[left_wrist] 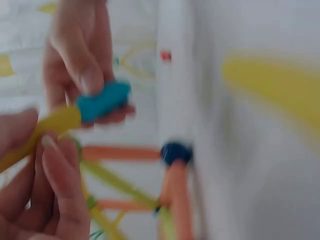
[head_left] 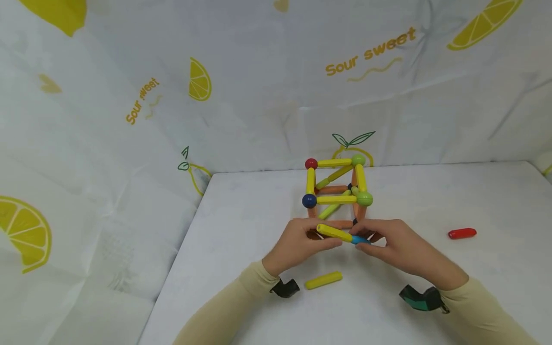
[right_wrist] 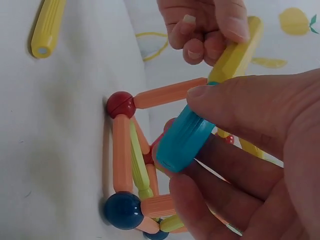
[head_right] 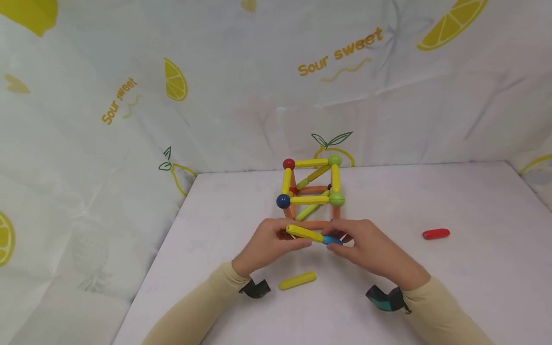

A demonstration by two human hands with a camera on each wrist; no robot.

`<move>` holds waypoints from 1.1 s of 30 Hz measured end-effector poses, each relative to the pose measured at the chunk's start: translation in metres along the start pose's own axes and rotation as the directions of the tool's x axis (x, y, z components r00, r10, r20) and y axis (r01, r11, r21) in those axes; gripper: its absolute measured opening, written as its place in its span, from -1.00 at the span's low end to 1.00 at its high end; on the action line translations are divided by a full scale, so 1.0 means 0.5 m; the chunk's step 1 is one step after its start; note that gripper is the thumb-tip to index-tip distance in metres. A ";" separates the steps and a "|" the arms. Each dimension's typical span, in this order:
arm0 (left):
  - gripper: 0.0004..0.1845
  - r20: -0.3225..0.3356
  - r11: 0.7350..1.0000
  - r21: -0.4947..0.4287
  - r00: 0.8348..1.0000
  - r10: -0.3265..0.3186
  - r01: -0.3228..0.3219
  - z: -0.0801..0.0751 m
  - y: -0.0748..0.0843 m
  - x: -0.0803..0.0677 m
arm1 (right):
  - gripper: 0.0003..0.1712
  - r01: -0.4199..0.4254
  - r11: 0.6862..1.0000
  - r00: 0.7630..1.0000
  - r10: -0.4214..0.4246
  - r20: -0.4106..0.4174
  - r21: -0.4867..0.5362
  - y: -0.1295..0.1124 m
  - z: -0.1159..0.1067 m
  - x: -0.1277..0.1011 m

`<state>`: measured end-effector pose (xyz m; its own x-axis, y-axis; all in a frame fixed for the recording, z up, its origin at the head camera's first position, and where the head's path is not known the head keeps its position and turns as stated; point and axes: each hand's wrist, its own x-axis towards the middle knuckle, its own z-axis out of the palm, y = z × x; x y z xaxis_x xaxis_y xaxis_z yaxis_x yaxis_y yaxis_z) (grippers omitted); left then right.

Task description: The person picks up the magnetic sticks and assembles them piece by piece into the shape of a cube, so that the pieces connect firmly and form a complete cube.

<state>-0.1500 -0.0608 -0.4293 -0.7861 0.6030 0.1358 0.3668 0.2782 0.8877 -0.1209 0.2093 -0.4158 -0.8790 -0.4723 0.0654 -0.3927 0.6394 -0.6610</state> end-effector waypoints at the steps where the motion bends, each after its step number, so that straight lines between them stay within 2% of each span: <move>1: -0.67 0.001 0.995 -0.093 0.999 -0.046 0.046 0.009 -0.006 0.000 | -0.72 -0.003 1.000 1.000 0.003 0.005 0.014 0.001 0.004 0.001; 3: -0.67 0.008 0.960 -0.250 0.992 -0.125 0.123 0.026 -0.019 0.003 | -0.74 -0.010 0.999 1.000 0.010 0.017 0.037 0.005 0.013 0.004; 4: -0.67 0.014 0.942 -0.296 0.987 -0.159 0.155 0.035 -0.025 0.005 | -0.74 -0.016 0.999 1.000 0.015 0.024 0.042 0.007 0.017 0.006; 6: -0.65 0.011 0.920 -0.337 0.977 -0.211 0.203 0.048 -0.035 0.012 | -0.75 -0.044 0.998 0.999 0.043 0.024 0.039 0.015 0.022 0.007; 10: -0.70 -0.046 0.903 -0.345 0.957 -0.288 0.255 0.058 -0.048 0.029 | -0.75 -0.147 0.989 0.988 0.147 -0.037 -0.006 0.043 0.013 0.006; 14: -0.71 -0.083 0.902 -0.325 0.942 -0.326 0.284 0.060 -0.055 0.045 | -0.60 -0.260 0.966 0.963 0.258 -0.082 -0.017 0.082 -0.006 0.008; 17: -0.68 -0.123 0.910 -0.298 0.934 -0.336 0.289 0.061 -0.060 0.052 | -0.39 -0.281 0.960 0.959 0.280 -0.044 0.001 0.102 -0.009 0.023; 20: -0.66 -0.167 0.914 -0.284 0.924 -0.345 0.290 0.062 -0.062 0.055 | -0.30 -0.282 0.958 0.959 0.282 0.016 0.046 0.110 -0.002 0.041; 23: -0.66 -0.187 0.915 -0.288 0.921 -0.342 0.282 0.065 -0.062 0.058 | -0.42 -0.275 0.957 0.961 0.271 0.053 0.097 0.113 0.011 0.053; 27: -0.68 -0.215 0.922 -0.296 0.923 -0.320 0.251 0.063 -0.061 0.061 | -0.56 -0.258 0.961 0.966 0.254 0.047 0.102 0.110 0.022 0.064; 33: -0.70 -0.252 0.924 -0.304 0.916 -0.313 0.232 0.059 -0.056 0.061 | -0.53 -0.275 0.960 0.961 0.275 0.011 0.049 0.102 0.027 0.076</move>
<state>-0.1697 -0.0281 -0.4631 -0.9600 0.2767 -0.0426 0.0051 0.1693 0.9856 -0.1707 0.2158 -0.4572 -0.9500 -0.2852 -0.1272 -0.1223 0.7145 -0.6889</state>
